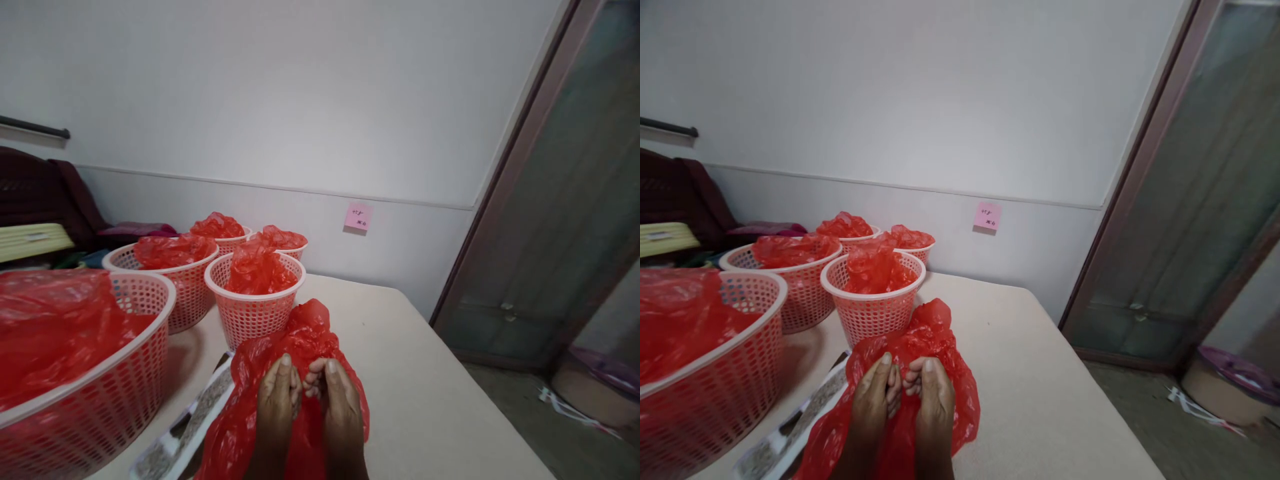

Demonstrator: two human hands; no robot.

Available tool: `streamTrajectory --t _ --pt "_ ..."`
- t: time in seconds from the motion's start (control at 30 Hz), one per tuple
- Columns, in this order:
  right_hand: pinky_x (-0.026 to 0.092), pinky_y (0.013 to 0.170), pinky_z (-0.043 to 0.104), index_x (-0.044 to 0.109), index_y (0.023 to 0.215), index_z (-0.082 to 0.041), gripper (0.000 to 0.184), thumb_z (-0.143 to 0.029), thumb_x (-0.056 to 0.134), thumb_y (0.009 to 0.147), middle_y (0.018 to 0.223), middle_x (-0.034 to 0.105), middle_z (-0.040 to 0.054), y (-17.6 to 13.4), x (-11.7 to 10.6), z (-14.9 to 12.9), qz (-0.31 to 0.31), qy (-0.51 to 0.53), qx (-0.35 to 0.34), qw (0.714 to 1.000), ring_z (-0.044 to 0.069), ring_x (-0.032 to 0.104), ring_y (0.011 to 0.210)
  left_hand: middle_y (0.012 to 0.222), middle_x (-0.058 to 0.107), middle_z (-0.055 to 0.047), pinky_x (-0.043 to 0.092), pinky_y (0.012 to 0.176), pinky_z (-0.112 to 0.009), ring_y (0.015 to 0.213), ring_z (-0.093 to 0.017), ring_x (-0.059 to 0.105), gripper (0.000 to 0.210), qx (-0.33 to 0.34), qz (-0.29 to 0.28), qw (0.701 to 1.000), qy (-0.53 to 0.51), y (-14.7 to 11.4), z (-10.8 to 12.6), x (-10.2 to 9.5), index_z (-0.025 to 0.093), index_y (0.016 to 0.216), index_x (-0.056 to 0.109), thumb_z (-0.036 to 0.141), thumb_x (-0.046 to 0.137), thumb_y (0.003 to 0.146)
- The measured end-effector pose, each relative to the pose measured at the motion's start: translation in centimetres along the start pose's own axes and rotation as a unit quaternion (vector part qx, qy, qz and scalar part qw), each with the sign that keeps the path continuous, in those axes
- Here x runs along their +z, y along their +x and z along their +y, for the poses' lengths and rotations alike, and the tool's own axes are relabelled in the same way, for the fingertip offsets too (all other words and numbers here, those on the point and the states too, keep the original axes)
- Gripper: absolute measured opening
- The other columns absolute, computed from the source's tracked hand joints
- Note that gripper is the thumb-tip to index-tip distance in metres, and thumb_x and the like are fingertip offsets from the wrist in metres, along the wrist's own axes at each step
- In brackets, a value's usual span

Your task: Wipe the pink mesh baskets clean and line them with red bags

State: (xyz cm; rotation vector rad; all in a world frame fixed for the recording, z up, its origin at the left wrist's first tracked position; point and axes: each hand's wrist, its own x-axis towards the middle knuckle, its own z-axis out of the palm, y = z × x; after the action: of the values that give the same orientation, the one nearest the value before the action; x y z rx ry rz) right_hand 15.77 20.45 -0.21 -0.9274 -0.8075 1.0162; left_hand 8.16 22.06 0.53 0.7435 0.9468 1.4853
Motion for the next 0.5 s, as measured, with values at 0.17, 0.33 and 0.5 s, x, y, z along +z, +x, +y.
streamTrajectory --t 0.17,0.33,0.5 --pt "0.047 0.066 0.029 0.063 0.077 -0.019 0.044 -0.062 0.055 0.085 0.071 0.063 0.0020 0.3 -0.4 0.0 -0.005 0.005 0.008 1.000 0.016 0.057 0.067 0.044 0.036 0.006 0.026 0.040 -0.022 0.041 -0.007 0.031 0.062 0.010 -0.001 1.000 0.021 0.3 -0.6 -0.2 0.020 0.053 0.043 0.077 0.067 0.059" --pt "0.048 0.068 0.030 0.065 0.077 -0.019 0.047 -0.065 0.057 0.082 0.071 0.063 0.0017 0.4 -0.9 -0.5 -0.002 0.015 0.011 1.000 0.016 0.056 0.066 0.046 0.036 0.006 0.024 0.041 -0.023 0.042 -0.007 0.030 0.056 0.037 -0.011 0.999 0.009 0.6 -0.9 -0.8 0.020 0.055 0.043 0.069 0.061 0.073" --pt "0.047 0.070 0.029 0.065 0.078 -0.019 0.051 -0.068 0.054 0.082 0.072 0.063 0.0017 0.6 -1.9 -1.0 0.008 0.035 0.010 0.999 0.015 0.056 0.068 0.044 0.034 0.007 0.021 0.040 -0.022 0.040 -0.007 0.028 0.053 0.060 -0.016 0.998 -0.025 0.7 -0.5 -1.1 0.021 0.059 0.040 0.066 0.053 0.083"
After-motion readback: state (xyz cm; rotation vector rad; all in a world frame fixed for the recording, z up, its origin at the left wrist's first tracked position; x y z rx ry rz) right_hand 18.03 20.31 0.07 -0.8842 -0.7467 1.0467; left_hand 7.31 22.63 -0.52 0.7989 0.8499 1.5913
